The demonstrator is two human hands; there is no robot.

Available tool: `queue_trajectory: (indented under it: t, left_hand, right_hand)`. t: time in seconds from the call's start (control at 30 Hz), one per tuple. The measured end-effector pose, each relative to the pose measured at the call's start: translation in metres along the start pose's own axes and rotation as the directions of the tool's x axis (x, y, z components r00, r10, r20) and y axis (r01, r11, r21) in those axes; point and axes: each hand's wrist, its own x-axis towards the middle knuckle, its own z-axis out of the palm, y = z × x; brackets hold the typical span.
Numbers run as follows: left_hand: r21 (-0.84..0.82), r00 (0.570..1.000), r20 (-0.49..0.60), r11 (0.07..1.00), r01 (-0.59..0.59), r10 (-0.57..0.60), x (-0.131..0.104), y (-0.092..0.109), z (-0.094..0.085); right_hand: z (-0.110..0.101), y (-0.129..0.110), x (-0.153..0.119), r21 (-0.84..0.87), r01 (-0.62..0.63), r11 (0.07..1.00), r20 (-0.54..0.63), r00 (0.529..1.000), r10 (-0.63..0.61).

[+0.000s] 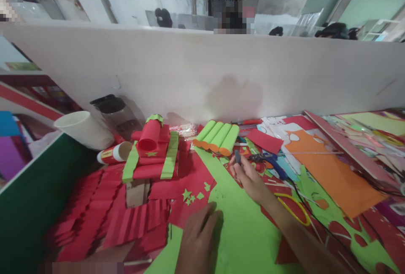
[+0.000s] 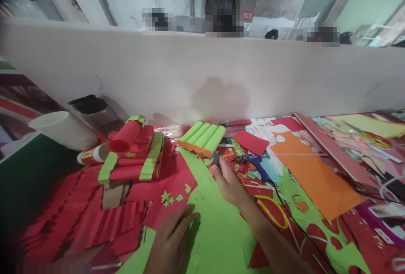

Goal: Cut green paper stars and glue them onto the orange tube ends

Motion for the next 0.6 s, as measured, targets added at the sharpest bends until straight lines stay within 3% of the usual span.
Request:
queue_trajectory:
  t: [0.1,0.2,0.4,0.6]
  left_hand:
    - [-0.013,0.999,-0.015,0.999,0.05,-0.05,-0.002,0.001,0.0]
    - [-0.036,0.995,-0.008,0.995,0.095,-0.095,0.001,0.006,-0.003]
    - [-0.07,0.994,-0.039,0.993,0.098,-0.101,0.006,0.014,-0.006]
    - [-0.018,0.99,-0.056,0.991,0.131,-0.132,-0.005,0.001,-0.004]
  right_hand:
    - [0.01,0.005,0.003,0.405,-0.149,0.902,0.003,0.987,0.162]
    - [0.016,0.011,0.005,0.54,-0.166,0.825,-0.049,0.973,0.227]
    - [0.013,0.009,0.002,0.4,0.0,0.917,-0.142,0.988,0.062]
    - [0.011,0.01,0.003,0.254,0.158,0.954,-0.199,0.974,-0.108]
